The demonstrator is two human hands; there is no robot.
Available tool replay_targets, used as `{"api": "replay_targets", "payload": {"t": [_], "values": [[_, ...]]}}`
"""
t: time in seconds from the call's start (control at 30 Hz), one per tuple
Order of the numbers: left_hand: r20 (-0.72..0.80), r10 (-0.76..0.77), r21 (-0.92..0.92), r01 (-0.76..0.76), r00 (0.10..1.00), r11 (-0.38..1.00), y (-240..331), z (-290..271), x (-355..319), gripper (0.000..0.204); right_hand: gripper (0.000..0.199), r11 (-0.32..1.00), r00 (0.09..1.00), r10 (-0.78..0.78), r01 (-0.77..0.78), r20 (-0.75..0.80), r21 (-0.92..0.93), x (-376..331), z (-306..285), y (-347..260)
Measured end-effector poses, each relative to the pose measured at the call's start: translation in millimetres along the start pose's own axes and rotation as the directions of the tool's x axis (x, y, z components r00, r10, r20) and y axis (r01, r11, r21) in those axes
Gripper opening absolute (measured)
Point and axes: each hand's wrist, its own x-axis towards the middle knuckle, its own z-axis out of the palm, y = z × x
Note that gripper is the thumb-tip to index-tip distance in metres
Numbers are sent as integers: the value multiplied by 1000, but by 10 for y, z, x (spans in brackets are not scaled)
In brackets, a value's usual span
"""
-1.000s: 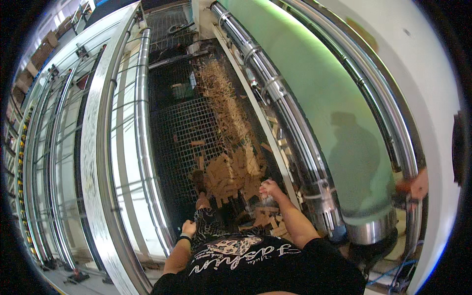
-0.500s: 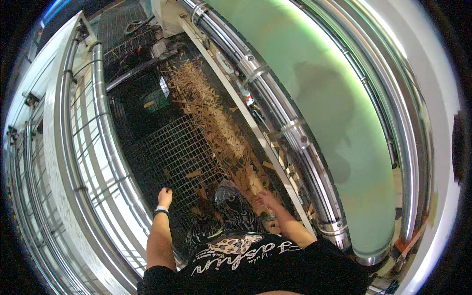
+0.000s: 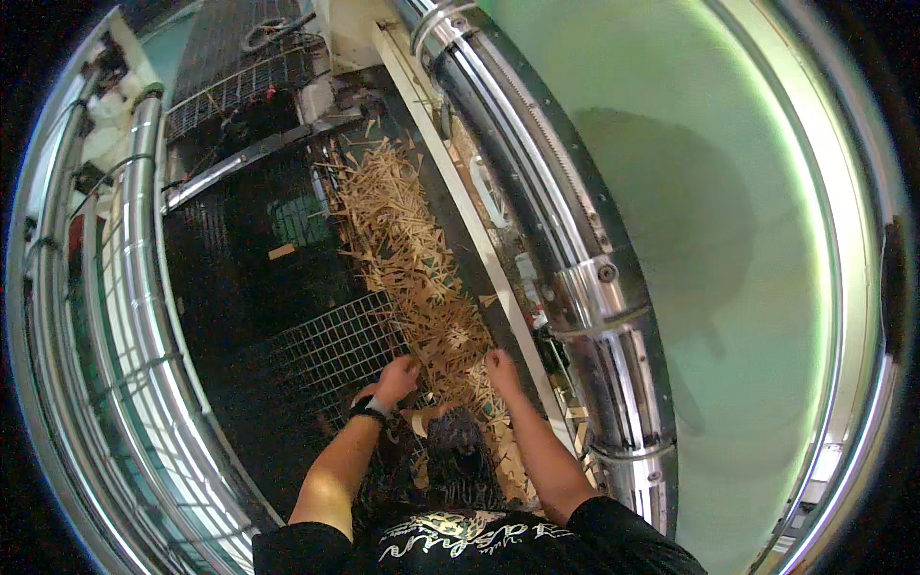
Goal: The person sits on the floor of a workshop and uses a wrench to tighten bolts on a large cylindrical metal machine. They also use a hammer to tap a component into place and handle a piece of cardboard at the beginning.
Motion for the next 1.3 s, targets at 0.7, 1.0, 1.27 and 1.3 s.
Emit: {"api": "replay_targets", "payload": {"t": [0.7,1.0,1.27,1.3], "values": [[307,900,280,-933,310,226,328,817,4324,41,26,955,772,-221,49,-595,-292,4601,-941,-1451],[319,920,333,-936,228,116,363,561,4429,31,45,918,794,-297,84,-530,-387,4548,-970,-1725],[244,963,179,-981,116,73,277,557,4461,26,56,992,858,-127,101,-498,-80,4537,-945,-1463],[263,953,215,-972,149,92,193,531,4495,29,59,995,853,-97,100,-513,-23,4455,-862,-1484]]}}
